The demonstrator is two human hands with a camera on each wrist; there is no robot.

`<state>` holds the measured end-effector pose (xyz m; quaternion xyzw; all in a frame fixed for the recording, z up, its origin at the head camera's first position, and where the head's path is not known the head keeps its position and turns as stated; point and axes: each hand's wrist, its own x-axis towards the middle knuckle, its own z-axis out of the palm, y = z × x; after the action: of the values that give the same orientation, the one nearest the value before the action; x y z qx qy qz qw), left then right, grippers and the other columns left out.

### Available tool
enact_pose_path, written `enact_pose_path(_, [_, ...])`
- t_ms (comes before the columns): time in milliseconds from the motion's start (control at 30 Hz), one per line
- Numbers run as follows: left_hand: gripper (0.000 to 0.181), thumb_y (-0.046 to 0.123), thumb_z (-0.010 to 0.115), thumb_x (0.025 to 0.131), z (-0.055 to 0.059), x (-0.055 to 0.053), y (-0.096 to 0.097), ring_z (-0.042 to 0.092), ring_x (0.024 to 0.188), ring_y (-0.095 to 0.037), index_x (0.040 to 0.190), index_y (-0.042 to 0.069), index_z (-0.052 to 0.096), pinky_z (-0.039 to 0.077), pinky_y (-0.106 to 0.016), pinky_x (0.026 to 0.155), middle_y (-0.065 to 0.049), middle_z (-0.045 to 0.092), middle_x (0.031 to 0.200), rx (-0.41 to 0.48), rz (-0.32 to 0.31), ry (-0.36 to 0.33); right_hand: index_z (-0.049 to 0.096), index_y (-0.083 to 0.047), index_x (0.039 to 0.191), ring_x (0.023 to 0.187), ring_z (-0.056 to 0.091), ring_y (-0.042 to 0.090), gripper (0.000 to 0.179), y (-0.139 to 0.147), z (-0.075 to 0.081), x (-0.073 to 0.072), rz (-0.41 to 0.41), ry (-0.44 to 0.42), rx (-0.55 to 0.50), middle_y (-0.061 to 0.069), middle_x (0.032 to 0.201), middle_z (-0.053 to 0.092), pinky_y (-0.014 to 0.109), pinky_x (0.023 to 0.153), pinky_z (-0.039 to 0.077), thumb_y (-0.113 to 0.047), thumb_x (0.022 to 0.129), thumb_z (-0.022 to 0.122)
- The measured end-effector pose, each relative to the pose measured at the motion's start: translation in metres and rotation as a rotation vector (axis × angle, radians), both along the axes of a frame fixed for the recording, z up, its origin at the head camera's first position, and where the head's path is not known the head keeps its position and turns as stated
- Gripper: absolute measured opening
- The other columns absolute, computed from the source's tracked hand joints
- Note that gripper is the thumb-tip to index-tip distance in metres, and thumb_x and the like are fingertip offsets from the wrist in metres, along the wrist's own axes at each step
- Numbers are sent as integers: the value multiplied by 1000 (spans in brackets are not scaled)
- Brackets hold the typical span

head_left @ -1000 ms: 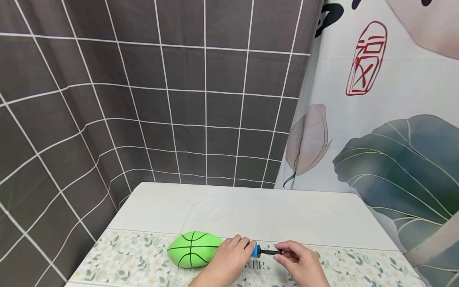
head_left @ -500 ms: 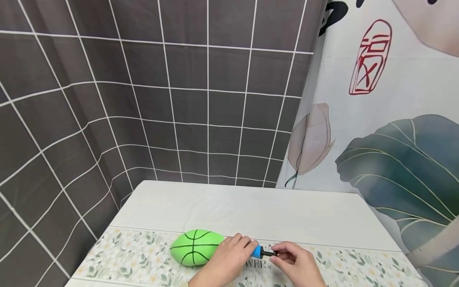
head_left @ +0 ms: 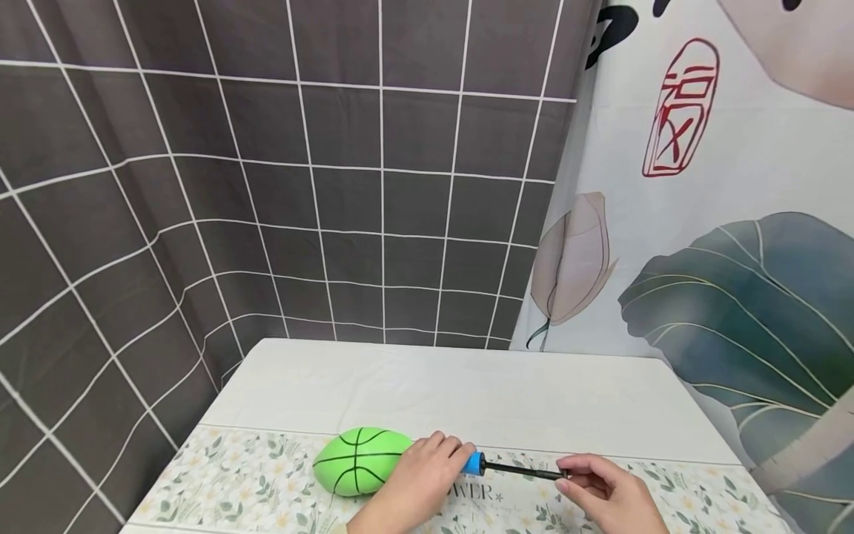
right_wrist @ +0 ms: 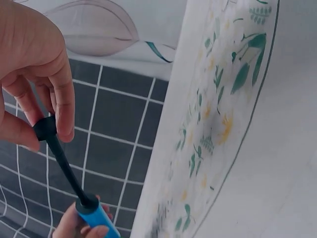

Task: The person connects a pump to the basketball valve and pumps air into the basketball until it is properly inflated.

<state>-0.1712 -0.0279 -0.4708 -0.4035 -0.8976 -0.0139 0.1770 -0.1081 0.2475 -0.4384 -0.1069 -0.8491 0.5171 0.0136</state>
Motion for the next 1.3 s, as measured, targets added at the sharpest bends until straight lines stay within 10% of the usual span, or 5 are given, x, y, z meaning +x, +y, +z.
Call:
enact_pose_path(267, [54, 13, 80, 84, 4, 3, 2, 59, 103, -13, 134, 15, 60, 55, -26, 86, 3, 65, 116, -59, 4, -9, 73, -3, 110, 81, 69, 13, 31, -6, -3, -1, -26, 16, -6, 5, 98, 72, 23, 71, 59, -11, 82, 82])
enact_pose_path(1000, [45, 18, 77, 90, 6, 5, 4, 60, 105, -12, 132, 16, 63, 55, -26, 86, 4, 65, 117, -76, -33, -37, 73, -9, 102, 76, 63, 1, 19, -61, -27, -21, 261, 242, 96, 0, 94, 70, 22, 67, 57, -13, 85, 81])
enact_pose_path(1300, [45, 18, 79, 86, 0, 5, 3, 60, 100, -11, 128, 18, 65, 54, -26, 84, 5, 65, 112, -24, -51, 71, 73, -7, 103, 76, 64, 2, 21, -60, -30, -21, 276, 209, 61, 2, 95, 70, 22, 66, 57, -13, 85, 81])
